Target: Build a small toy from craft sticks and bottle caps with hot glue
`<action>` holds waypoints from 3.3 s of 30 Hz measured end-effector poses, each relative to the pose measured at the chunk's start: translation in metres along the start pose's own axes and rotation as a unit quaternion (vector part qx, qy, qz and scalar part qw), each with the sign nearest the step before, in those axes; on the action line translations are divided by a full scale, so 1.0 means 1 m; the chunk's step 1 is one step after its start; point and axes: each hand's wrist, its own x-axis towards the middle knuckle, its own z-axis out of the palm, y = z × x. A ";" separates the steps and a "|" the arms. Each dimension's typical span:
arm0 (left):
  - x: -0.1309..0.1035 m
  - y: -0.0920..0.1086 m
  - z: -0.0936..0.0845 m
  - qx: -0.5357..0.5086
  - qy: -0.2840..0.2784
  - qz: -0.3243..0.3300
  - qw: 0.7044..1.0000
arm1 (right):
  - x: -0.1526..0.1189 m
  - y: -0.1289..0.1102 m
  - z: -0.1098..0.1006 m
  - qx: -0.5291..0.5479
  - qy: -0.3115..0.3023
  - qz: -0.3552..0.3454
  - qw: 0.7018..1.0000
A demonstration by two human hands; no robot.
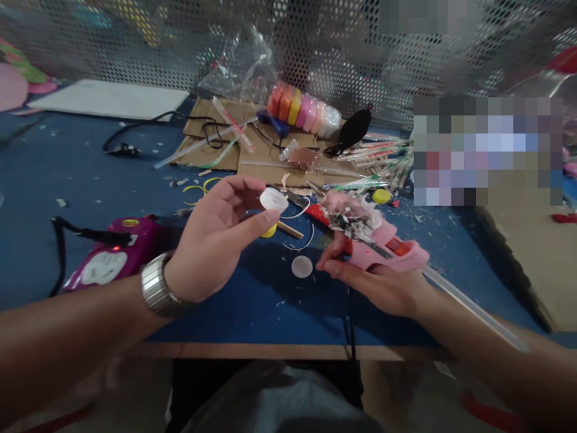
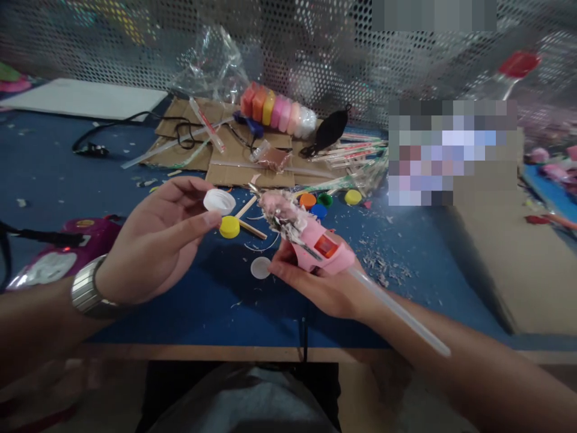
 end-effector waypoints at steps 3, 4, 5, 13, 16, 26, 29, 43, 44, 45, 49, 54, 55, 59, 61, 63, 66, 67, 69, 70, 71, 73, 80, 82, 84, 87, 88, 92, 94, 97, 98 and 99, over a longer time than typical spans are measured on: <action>0.004 -0.006 -0.005 0.009 0.014 0.048 0.999 | 0.003 -0.003 0.009 -0.048 0.035 -0.014 0.998; 0.005 -0.008 -0.006 0.014 0.021 0.066 0.998 | 0.005 -0.002 0.011 -0.057 0.046 -0.019 0.997; 0.005 -0.010 -0.007 0.021 0.030 0.081 0.996 | 0.006 -0.001 0.013 -0.074 0.051 -0.027 0.996; -0.006 0.000 -0.002 0.104 0.018 0.161 0.981 | 0.012 0.015 0.022 -0.225 0.037 -0.100 0.968; -0.008 0.003 0.000 0.108 0.027 0.161 0.981 | 0.011 0.018 0.023 -0.224 0.044 -0.111 0.967; -0.011 0.001 -0.001 0.102 0.012 0.156 0.982 | 0.006 0.011 0.023 -0.089 0.006 -0.023 0.996; -0.015 0.006 0.003 0.097 0.017 0.168 0.981 | 0.006 0.007 0.029 -0.074 -0.010 -0.016 0.997; -0.015 0.011 0.002 0.108 0.050 0.234 0.965 | 0.013 0.008 0.038 -0.135 -0.035 -0.122 0.983; -0.015 0.011 0.002 0.104 0.048 0.241 0.964 | 0.013 0.009 0.037 -0.140 -0.038 -0.134 0.980; -0.015 0.011 0.002 0.101 0.048 0.245 0.963 | 0.012 0.011 0.037 -0.145 -0.039 -0.142 0.978; -0.015 0.010 0.001 0.113 0.047 0.236 0.964 | 0.010 0.015 0.036 -0.149 -0.028 -0.118 0.981; -0.016 0.009 0.002 0.134 0.039 0.233 0.962 | 0.009 0.008 0.032 -0.077 0.003 -0.035 0.996; -0.016 0.008 0.002 0.129 0.047 0.236 0.962 | 0.010 0.007 0.030 -0.054 0.005 -0.019 0.998; -0.019 0.008 0.004 0.127 0.033 0.210 0.969 | 0.010 0.008 0.020 0.023 0.000 0.026 0.999; -0.020 0.008 0.004 0.136 0.010 0.191 0.972 | 0.009 0.011 0.017 0.054 0.008 0.049 0.997; -0.020 0.006 0.004 0.143 -0.013 0.180 0.973 | 0.009 0.014 0.016 0.092 0.018 0.068 0.993; -0.020 0.005 0.003 0.149 -0.039 0.170 0.973 | 0.010 0.011 0.017 0.173 0.023 0.074 0.982; -0.019 0.004 0.003 0.154 -0.048 0.165 0.973 | 0.010 0.009 0.017 0.200 0.023 0.073 0.977; -0.020 0.004 0.004 0.164 -0.069 0.148 0.973 | 0.012 0.006 0.017 0.229 0.021 0.074 0.970; -0.020 0.004 0.005 0.170 -0.080 0.142 0.972 | 0.013 0.004 0.016 0.229 0.019 0.075 0.970; -0.020 0.003 0.005 0.175 -0.091 0.137 0.971 | 0.013 0.004 0.015 0.220 0.014 0.077 0.972; -0.021 0.003 0.006 0.181 -0.107 0.125 0.970 | 0.013 0.005 0.012 0.190 0.008 0.079 0.979; -0.021 0.002 0.005 0.195 -0.128 0.110 0.966 | 0.011 0.008 0.011 0.201 0.005 0.078 0.976; -0.020 0.002 0.004 0.211 -0.134 0.109 0.962 | 0.011 0.008 0.011 0.186 0.025 0.065 0.980; -0.020 0.002 0.004 0.223 -0.139 0.105 0.959 | 0.011 0.008 0.010 0.148 0.053 0.048 0.986; -0.021 0.002 0.003 0.224 -0.141 0.100 0.959 | 0.010 0.011 0.009 0.131 0.065 0.035 0.989; -0.021 0.002 0.003 0.225 -0.141 0.099 0.959 | 0.010 0.011 0.009 0.136 0.063 0.029 0.988; -0.022 0.001 0.003 0.231 -0.139 0.103 0.958 | 0.010 0.007 0.008 0.141 0.044 0.039 0.988; -0.022 0.002 0.003 0.228 -0.140 0.106 0.958 | 0.011 0.002 0.008 0.154 0.024 0.064 0.986; -0.023 0.003 0.004 0.222 -0.146 0.107 0.958 | 0.011 -0.003 0.009 0.177 0.013 0.075 0.981; -0.023 0.003 0.004 0.220 -0.149 0.108 0.958 | 0.012 -0.003 0.009 0.176 0.013 0.073 0.982; -0.023 0.003 0.004 0.219 -0.152 0.107 0.958 | 0.012 -0.003 0.009 0.172 0.013 0.067 0.983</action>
